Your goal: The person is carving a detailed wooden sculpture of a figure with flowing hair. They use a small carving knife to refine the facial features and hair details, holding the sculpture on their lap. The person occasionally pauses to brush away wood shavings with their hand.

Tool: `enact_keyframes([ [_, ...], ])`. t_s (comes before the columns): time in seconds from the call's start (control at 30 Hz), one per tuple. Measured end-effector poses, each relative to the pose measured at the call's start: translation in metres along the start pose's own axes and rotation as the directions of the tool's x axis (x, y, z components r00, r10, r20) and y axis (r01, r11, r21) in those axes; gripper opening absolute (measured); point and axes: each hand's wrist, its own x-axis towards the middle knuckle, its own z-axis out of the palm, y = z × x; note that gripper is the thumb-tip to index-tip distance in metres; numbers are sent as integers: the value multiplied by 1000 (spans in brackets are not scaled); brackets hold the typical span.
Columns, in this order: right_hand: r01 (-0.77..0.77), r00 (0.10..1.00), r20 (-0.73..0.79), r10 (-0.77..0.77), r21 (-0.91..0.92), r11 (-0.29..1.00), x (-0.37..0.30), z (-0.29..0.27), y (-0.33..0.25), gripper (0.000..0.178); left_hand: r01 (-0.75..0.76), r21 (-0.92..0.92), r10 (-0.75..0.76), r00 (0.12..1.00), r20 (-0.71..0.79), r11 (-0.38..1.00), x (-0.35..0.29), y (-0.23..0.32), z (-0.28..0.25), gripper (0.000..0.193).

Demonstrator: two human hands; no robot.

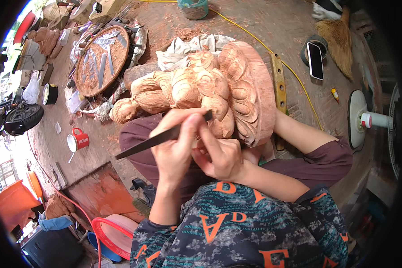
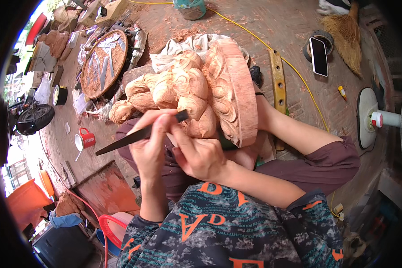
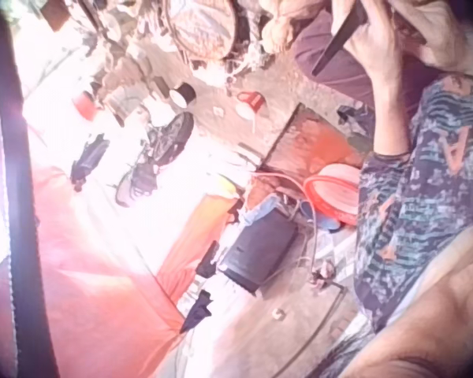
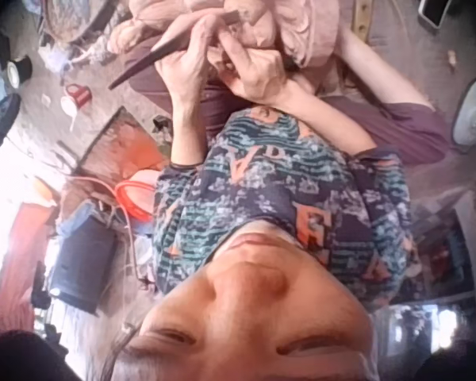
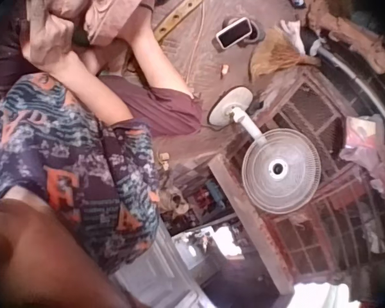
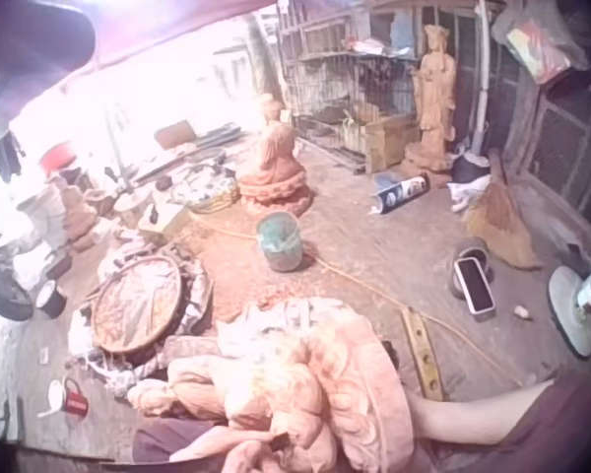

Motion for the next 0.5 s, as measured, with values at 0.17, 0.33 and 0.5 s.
enact_keyframes([
  [0.17,-9,999,-39,15,143,990,2,-1,-2,70,-57,12,57,997,-44,998,-3,5,3,12],
  [0.33,2,999,36,-4,63,998,4,-6,-5,69,-16,-87,5,992,-126,996,-14,-16,2,10],
  [0.5,-12,999,-47,16,82,997,-10,-8,0,65,-177,-52,164,966,-198,983,-26,-25,26,12],
])
